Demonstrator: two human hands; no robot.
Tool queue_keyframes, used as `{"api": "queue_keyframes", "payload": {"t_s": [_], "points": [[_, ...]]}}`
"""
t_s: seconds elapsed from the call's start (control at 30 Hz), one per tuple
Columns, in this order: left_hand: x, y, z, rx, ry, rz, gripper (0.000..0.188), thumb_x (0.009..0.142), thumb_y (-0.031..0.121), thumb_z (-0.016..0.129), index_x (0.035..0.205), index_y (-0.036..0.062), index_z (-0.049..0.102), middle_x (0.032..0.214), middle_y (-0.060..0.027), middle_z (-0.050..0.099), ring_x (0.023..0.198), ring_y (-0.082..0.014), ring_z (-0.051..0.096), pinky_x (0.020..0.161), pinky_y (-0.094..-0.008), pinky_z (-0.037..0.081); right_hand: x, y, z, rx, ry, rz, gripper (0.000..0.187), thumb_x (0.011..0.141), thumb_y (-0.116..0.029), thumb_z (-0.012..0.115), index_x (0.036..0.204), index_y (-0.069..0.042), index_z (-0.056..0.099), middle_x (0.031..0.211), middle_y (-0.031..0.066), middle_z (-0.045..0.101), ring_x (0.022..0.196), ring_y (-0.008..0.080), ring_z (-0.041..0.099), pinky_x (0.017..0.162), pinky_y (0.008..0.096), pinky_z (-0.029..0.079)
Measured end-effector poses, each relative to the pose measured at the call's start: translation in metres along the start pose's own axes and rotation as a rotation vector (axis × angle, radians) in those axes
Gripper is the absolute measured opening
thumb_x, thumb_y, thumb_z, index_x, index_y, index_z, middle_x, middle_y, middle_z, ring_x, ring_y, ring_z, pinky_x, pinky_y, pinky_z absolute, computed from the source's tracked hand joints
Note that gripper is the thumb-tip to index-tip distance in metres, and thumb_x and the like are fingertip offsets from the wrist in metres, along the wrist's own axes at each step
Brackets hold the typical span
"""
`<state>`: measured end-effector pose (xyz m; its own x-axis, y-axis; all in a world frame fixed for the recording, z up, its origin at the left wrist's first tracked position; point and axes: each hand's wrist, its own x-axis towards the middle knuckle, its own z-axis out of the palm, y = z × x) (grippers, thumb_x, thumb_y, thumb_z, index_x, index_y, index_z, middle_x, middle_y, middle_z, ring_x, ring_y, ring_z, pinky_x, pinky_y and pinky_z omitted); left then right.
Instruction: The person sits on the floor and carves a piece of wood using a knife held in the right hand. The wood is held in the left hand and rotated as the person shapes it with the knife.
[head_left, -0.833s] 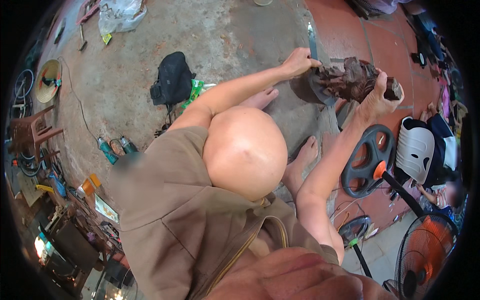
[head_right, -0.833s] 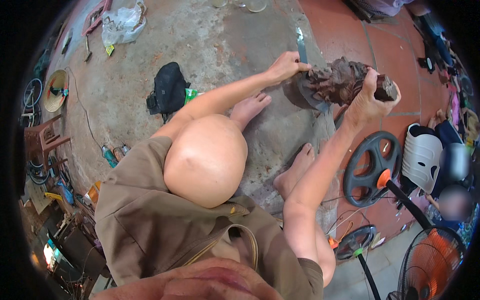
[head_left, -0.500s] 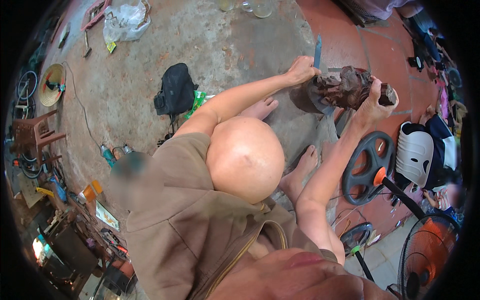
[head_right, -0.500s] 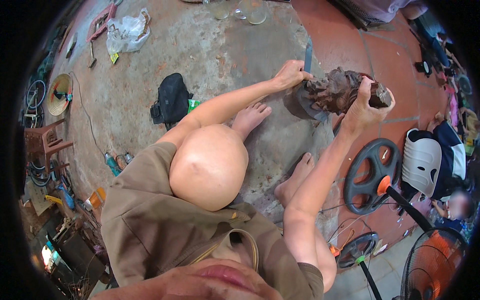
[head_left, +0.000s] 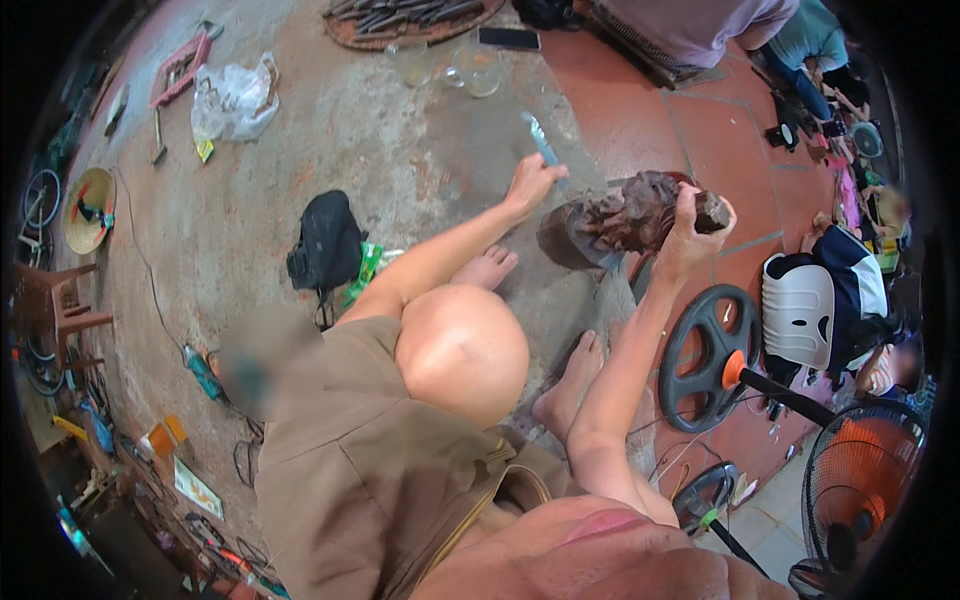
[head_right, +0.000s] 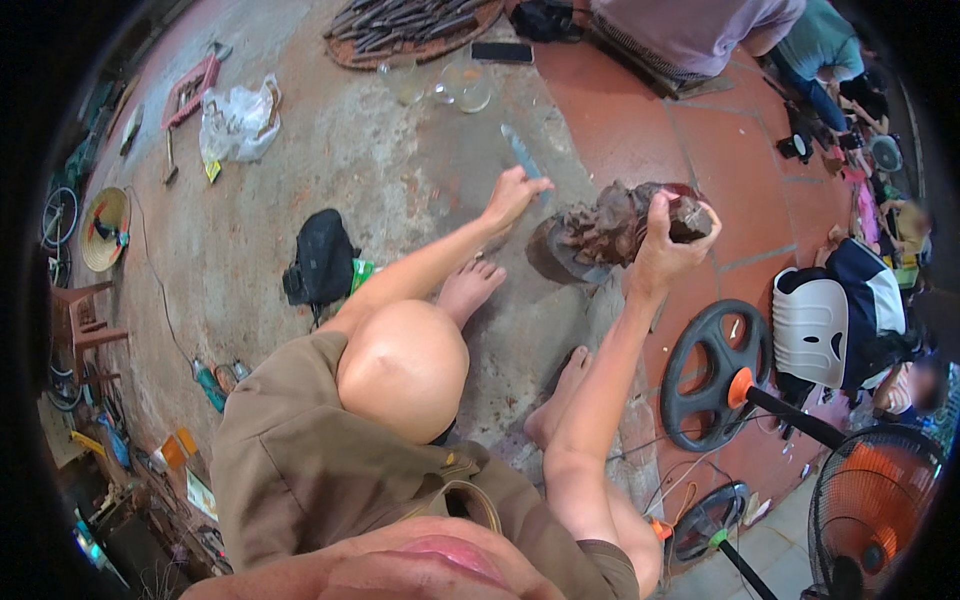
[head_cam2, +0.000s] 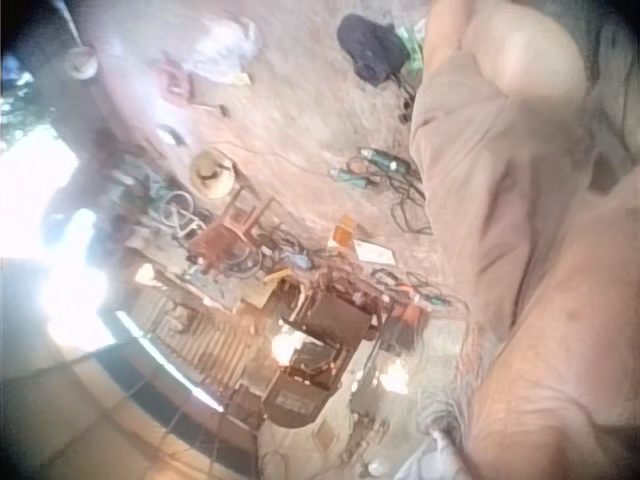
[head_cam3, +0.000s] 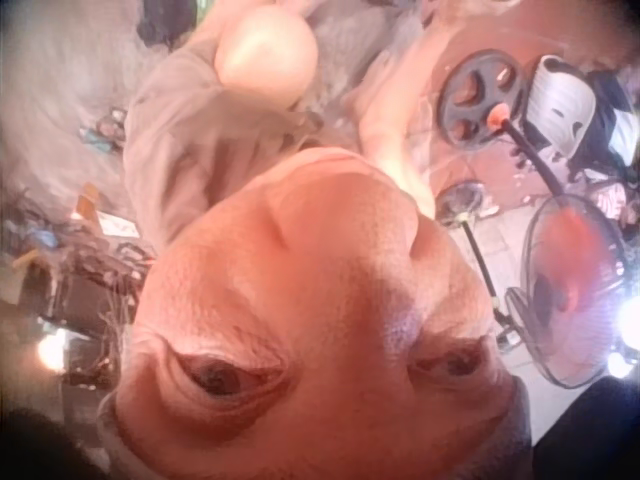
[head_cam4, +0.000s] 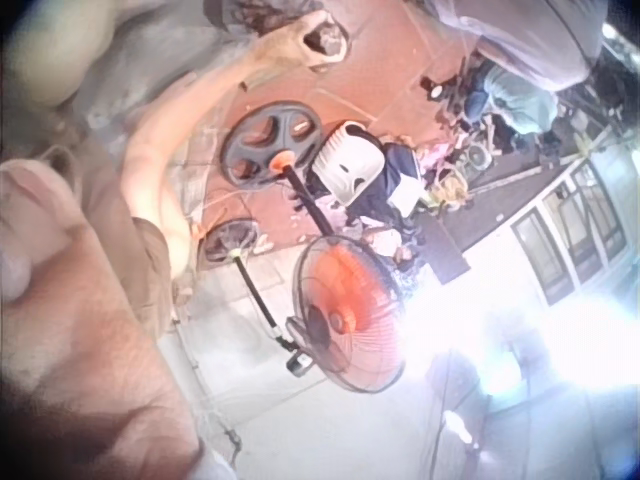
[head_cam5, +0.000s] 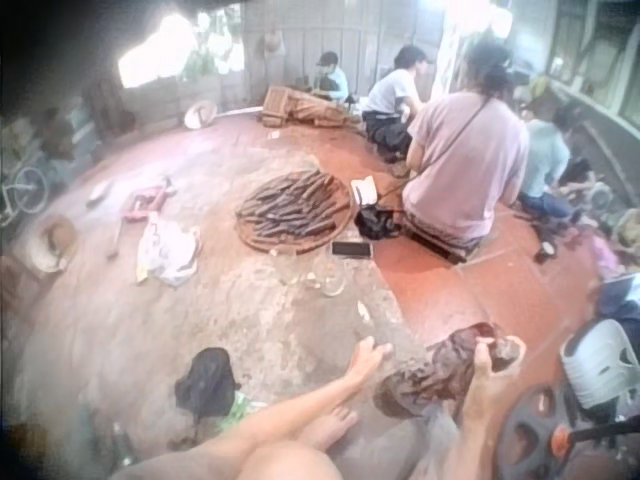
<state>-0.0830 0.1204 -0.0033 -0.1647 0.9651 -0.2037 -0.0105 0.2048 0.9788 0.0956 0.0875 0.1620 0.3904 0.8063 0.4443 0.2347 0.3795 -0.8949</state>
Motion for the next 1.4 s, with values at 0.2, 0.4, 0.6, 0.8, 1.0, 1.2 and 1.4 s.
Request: {"api": "queue_keyframes", "payload": {"t_s": [0.2,0.4,0.6,0.8,1.0,1.2,1.4], "points": [[-0.027,-0.001,-0.005,-0.340,-0.181,-0.158,0.016,0.085,0.015,0.066,0.090,0.0015,0.060,0.089,-0.0074,0.068,0.075,-0.0120,0.055,0.070,-0.0295,0.045,0.014,-0.022,-0.019,0.182,-0.528,0.149,0.060,0.068,-0.008,0.082,0.119,-0.002,0.050,0.112,0.0099,0.066,0.101,0.0168,0.059,0.092,0.0314,0.045],[-0.043,0.004,-0.007,-0.452,-0.243,-0.246,0.016,0.089,0.013,0.063,0.100,0.0009,0.062,0.102,-0.0078,0.069,0.089,-0.0127,0.060,0.083,-0.0288,0.046,0.013,-0.016,-0.025,0.208,-0.616,0.179,0.037,0.066,-0.007,0.083,0.097,-0.003,0.063,0.112,0.0112,0.067,0.107,0.0191,0.059,0.097,0.0334,0.043],[-0.040,0.007,-0.004,-0.329,-0.301,-0.184,0.022,0.088,0.013,0.062,0.107,0.0015,0.064,0.105,-0.0055,0.066,0.093,-0.0126,0.059,0.087,-0.0287,0.045,0.000,-0.010,-0.041,0.245,-0.466,0.133,0.036,0.067,-0.006,0.082,0.096,-0.003,0.061,0.115,0.0153,0.065,0.109,0.0226,0.058,0.098,0.0359,0.042],[-0.036,0.021,0.013,-0.202,-0.331,-0.092,0.028,0.085,0.014,0.066,0.111,0.0041,0.067,0.097,-0.0027,0.066,0.089,-0.0103,0.057,0.079,-0.0262,0.043,-0.012,-0.005,-0.030,0.162,-0.079,0.044,0.029,0.073,-0.006,0.080,0.096,-0.001,0.062,0.098,0.0068,0.065,0.101,0.0182,0.059,0.087,0.0320,0.046],[-0.031,0.018,0.010,-0.150,-0.329,-0.065,0.032,0.084,0.016,0.068,0.113,0.0039,0.066,0.095,-0.0017,0.065,0.086,-0.0103,0.056,0.076,-0.0255,0.044,-0.019,-0.012,0.000,0.040,-0.015,-0.048,0.029,0.075,-0.010,0.081,0.098,-0.001,0.064,0.090,0.0011,0.064,0.082,0.0095,0.059,0.078,0.0244,0.047],[-0.034,0.018,0.005,-0.185,-0.301,-0.127,0.029,0.084,0.016,0.069,0.110,0.0040,0.067,0.091,-0.0001,0.064,0.081,-0.0089,0.055,0.073,-0.0242,0.043,-0.024,-0.002,0.001,0.048,-0.070,-0.032,0.034,0.072,-0.011,0.082,0.100,-0.001,0.064,0.098,0.0035,0.064,0.086,0.0105,0.058,0.080,0.0253,0.047],[-0.038,0.011,0.006,-0.260,-0.259,-0.114,0.025,0.082,0.016,0.071,0.103,0.0030,0.067,0.090,-0.0022,0.065,0.078,-0.0097,0.056,0.070,-0.0234,0.043,-0.025,-0.006,0.002,-0.030,-0.134,-0.091,0.035,0.071,-0.013,0.082,0.099,-0.002,0.064,0.102,0.0059,0.065,0.090,0.0149,0.060,0.083,0.0286,0.047]]}}
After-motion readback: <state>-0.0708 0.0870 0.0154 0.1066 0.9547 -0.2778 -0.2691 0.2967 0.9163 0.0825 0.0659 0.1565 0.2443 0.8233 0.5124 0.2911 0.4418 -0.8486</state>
